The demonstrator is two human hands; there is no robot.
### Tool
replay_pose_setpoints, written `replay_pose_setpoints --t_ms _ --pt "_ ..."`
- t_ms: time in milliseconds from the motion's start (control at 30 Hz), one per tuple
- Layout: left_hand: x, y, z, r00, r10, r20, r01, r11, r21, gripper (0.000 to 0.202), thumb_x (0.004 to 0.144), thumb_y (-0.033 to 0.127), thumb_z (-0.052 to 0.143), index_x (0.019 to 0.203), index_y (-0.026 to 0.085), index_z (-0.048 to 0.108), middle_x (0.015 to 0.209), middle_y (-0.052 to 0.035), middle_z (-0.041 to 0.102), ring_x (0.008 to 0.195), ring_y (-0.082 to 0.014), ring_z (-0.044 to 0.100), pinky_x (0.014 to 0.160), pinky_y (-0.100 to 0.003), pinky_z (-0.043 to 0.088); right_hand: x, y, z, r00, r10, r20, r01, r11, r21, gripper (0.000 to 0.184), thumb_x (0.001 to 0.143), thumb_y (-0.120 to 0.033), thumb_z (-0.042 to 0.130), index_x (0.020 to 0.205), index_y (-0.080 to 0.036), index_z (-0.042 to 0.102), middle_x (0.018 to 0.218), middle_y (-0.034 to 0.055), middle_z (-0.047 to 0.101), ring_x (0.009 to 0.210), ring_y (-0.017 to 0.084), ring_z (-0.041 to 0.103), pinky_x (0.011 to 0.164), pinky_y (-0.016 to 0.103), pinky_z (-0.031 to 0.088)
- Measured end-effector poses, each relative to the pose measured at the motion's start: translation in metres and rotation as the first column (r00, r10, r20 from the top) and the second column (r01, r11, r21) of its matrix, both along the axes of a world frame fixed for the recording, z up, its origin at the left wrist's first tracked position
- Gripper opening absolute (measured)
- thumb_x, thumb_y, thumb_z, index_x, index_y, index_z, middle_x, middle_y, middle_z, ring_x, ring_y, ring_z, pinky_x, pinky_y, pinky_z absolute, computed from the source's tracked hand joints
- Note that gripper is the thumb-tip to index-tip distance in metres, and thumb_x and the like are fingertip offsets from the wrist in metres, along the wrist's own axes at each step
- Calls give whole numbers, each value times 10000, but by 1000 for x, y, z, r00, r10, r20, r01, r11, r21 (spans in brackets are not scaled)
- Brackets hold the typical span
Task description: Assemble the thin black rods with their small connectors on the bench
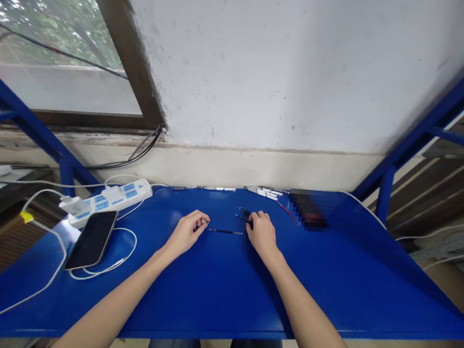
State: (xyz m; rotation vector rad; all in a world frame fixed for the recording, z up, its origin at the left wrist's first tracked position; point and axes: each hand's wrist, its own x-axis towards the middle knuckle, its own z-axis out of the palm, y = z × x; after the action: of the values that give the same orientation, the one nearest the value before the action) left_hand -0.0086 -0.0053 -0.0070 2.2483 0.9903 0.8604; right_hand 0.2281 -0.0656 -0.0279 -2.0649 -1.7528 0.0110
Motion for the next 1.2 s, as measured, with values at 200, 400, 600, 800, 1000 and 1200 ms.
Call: replay_pose_setpoints --t_ms 200,400,600,800,1000,1200 --pt "0 1 1 1000 10 24 -9 998 -60 173 867 202 486 897 184 656 728 -2 559 604 -112 517 604 -232 417 1 2 -1 999 51 -8 -51 999 14 86 806 -143 554 747 -192 592 823 67 566 831 224 512 688 297 389" --pt "0 2 1 992 48 116 -34 992 -122 207 868 222 476 912 188 675 813 -30 636 665 -127 585 642 -240 448 -1 1 12 944 141 -299 -105 985 133 89 806 -201 539 743 -201 602 725 33 616 716 185 548 669 290 403" --pt "0 4 0 972 91 218 -32 965 -260 219 861 278 499 938 176 677 769 -37 668 675 -144 610 643 -248 470 -12 1 19 570 214 -793 -168 975 142 192 781 -373 588 728 -189 597 696 14 637 653 152 589 632 274 431" --pt "0 8 -1 927 148 345 3 916 -402 201 776 308 617 906 162 664 706 -10 624 636 -124 573 596 -226 441 -14 2 22 190 120 -974 -114 989 99 288 658 -436 727 738 -173 639 611 -16 576 545 110 502 555 264 400" --pt "0 8 3 852 256 456 39 838 -544 228 685 312 722 833 153 655 727 -9 638 638 -110 567 618 -226 446 -13 2 25 -92 113 -989 -77 990 120 297 614 -394 803 766 -160 700 666 19 605 647 126 535 597 266 418" --pt "3 4 10 820 282 499 59 825 -563 276 733 407 690 747 133 653 645 -4 600 580 -101 538 574 -225 441 -15 1 25 -151 175 -973 -132 972 196 273 690 -387 765 855 -172 733 763 48 631 727 149 553 627 287 436"
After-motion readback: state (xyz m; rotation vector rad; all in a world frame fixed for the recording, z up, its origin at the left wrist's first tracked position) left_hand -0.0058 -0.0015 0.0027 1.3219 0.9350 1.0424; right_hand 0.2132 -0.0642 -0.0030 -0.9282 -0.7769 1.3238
